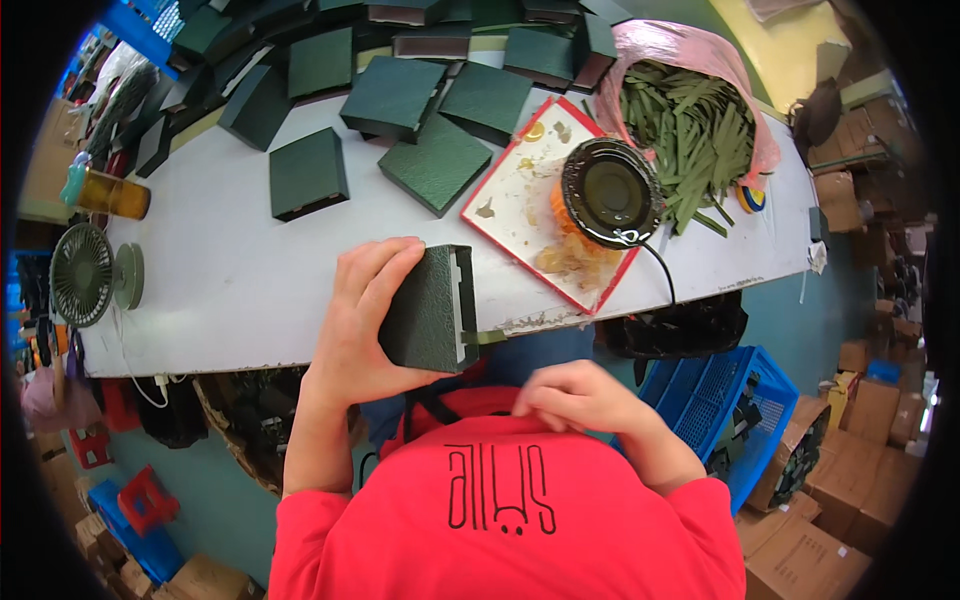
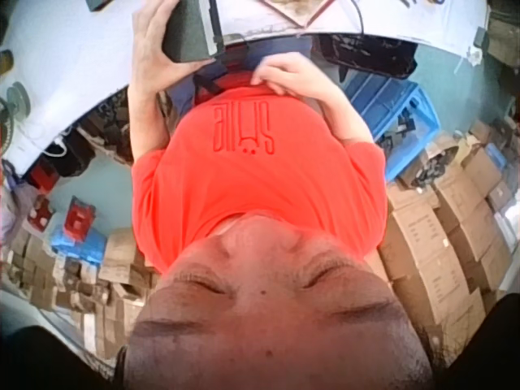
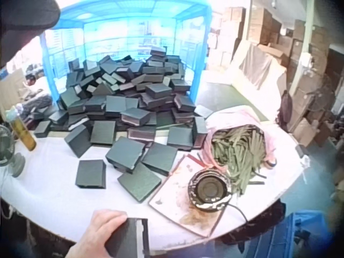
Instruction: The person assembles small green boxes by inserting green fabric strips into slots on the sides. They pick up a box, insert a strip, and place the finished unit on the table. The process is repeated for multiple boxes using a pile of strips and a stack of unfinished boxes.
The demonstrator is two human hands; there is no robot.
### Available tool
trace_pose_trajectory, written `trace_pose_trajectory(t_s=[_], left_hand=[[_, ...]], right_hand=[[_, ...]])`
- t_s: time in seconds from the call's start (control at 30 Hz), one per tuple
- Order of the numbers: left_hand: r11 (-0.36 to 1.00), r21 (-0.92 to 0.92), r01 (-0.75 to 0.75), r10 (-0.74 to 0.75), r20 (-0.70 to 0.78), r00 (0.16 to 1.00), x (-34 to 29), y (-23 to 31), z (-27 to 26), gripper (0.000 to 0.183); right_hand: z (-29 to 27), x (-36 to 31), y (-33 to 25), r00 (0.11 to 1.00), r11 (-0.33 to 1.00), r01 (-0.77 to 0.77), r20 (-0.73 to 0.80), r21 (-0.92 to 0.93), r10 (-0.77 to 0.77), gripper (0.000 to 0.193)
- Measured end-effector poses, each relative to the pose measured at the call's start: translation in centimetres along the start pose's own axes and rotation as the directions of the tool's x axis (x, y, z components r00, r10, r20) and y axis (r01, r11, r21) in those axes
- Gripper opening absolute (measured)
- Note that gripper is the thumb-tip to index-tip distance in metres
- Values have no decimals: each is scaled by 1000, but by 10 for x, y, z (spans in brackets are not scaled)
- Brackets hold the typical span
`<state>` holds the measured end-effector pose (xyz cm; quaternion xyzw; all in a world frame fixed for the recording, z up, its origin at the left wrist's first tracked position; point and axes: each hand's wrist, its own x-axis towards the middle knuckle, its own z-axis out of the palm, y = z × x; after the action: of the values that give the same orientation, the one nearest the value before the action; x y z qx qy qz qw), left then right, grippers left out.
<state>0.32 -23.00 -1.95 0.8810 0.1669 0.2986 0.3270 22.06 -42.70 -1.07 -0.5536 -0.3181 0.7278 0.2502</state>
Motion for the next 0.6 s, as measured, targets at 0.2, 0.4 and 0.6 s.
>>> trace_pose_trajectory(t_s=[0.2,0.4,0.6], left_hand=[[999,-23,-28,30,95,995,0,15,14,96],[1000,-7,15,-14,140,990,-10,19,7,97],[997,39,64,-70,153,986,-28,15,6,104]], right_hand=[[27,29,34,897,581,432,-264,690,-354,36],[6,9,47,704,154,709,-676,689,-218,31],[-16,-3,41,585,141,811,-791,568,-178,23]])
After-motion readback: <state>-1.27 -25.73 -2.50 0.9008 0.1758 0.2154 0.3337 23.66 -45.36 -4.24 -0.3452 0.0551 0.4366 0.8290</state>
